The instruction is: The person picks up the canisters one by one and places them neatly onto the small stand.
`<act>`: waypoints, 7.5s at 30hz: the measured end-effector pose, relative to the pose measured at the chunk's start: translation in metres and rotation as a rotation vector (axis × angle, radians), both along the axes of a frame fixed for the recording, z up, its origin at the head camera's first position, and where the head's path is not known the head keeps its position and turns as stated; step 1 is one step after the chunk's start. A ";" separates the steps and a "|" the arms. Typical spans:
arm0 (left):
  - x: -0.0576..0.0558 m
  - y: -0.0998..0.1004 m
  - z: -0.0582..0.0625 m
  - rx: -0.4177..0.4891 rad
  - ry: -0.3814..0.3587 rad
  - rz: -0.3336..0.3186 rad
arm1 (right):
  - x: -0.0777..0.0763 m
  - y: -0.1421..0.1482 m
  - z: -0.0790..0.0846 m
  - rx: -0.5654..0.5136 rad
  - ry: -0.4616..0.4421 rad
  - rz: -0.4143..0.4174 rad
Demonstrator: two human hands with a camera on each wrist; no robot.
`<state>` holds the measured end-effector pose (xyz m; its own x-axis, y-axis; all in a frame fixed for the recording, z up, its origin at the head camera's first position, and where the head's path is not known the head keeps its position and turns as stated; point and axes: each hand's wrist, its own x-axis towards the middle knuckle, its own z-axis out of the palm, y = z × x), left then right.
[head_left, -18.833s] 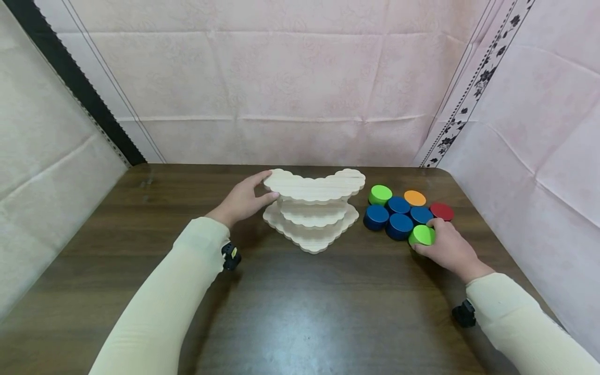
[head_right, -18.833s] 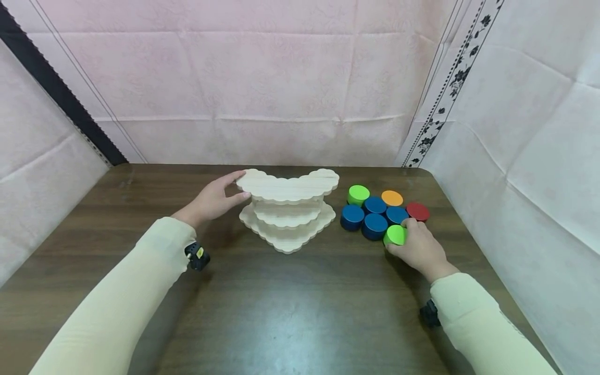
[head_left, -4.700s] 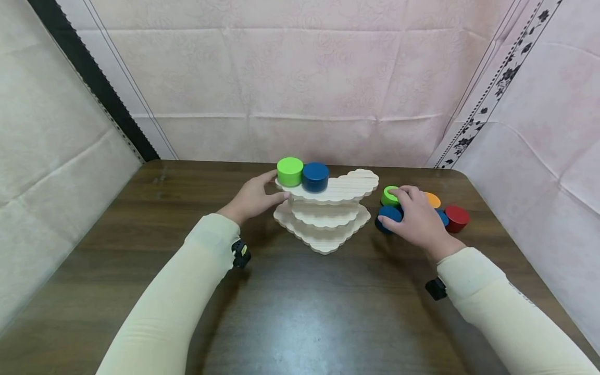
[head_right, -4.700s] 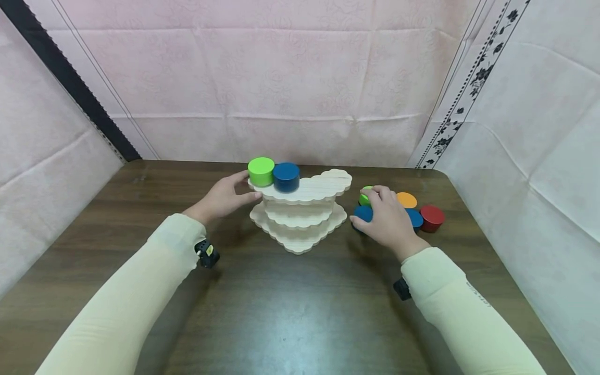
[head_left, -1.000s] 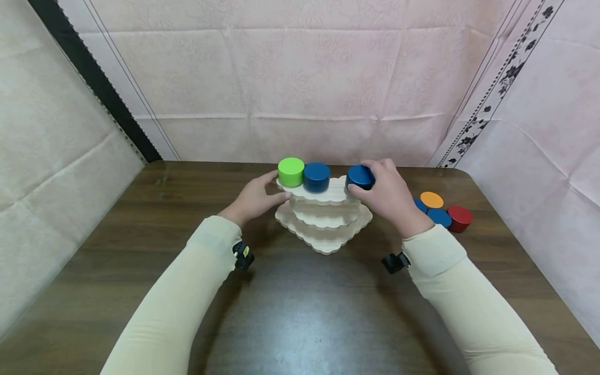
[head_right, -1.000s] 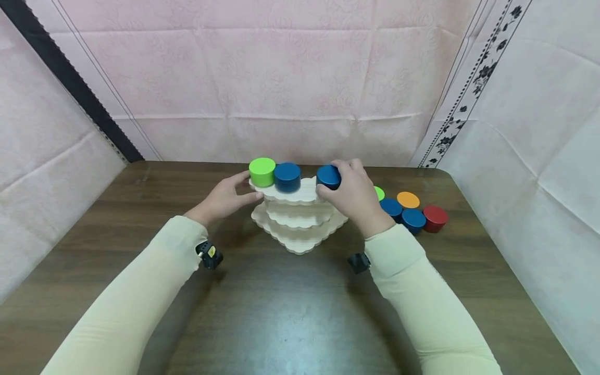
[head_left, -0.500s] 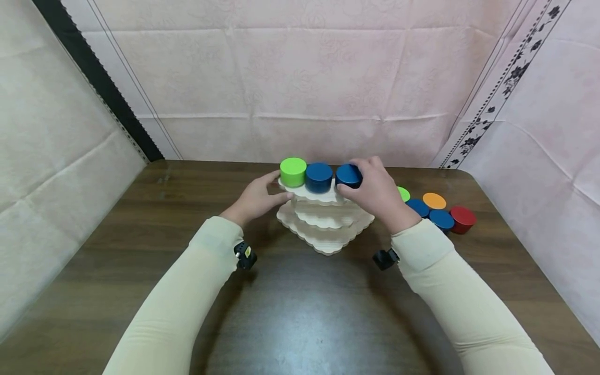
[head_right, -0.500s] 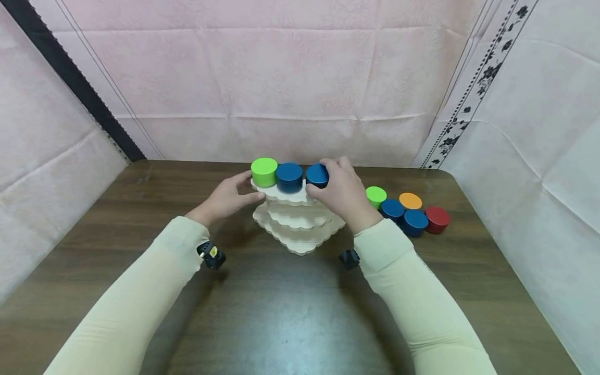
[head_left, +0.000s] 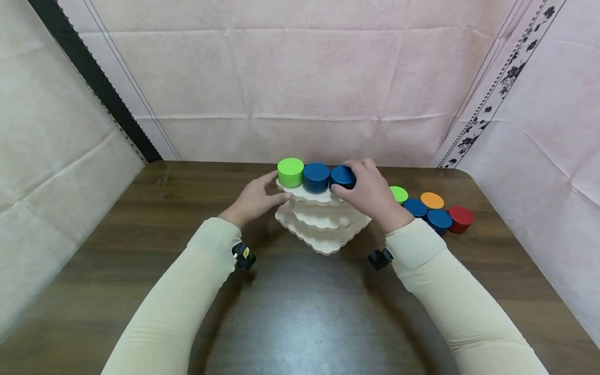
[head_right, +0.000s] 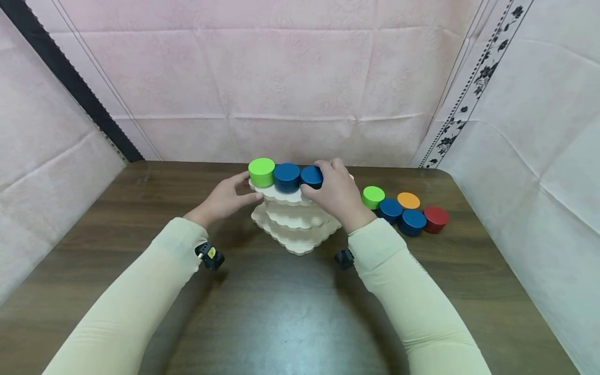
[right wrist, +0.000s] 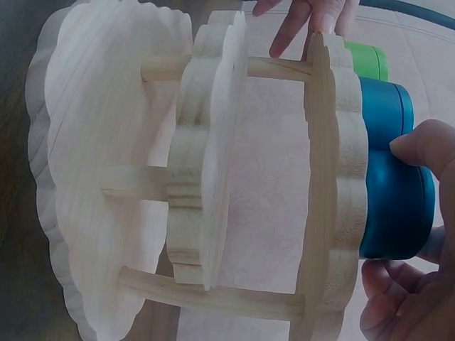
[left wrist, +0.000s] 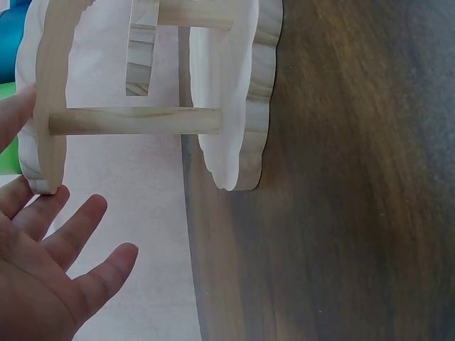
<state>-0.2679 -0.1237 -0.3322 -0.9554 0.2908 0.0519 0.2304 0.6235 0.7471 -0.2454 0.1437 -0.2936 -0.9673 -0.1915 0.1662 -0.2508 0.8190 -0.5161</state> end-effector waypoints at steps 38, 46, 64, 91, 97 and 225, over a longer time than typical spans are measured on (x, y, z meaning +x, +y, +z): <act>-0.002 0.001 -0.001 -0.005 0.009 0.004 | 0.012 0.098 -0.018 -0.047 0.243 -0.053; -0.002 0.000 0.000 -0.002 -0.014 0.007 | 0.014 0.144 -0.034 0.023 0.180 -0.160; -0.001 0.000 0.000 -0.001 -0.010 0.014 | 0.021 0.209 -0.063 0.110 0.021 -0.263; 0.001 0.000 0.000 0.016 -0.035 0.011 | 0.020 0.247 -0.089 0.149 -0.103 -0.224; 0.001 -0.001 0.000 0.024 -0.035 0.011 | 0.015 0.250 -0.091 0.170 -0.155 -0.211; 0.000 0.002 -0.003 0.015 -0.015 0.011 | -0.013 0.064 -0.021 -0.169 0.067 0.074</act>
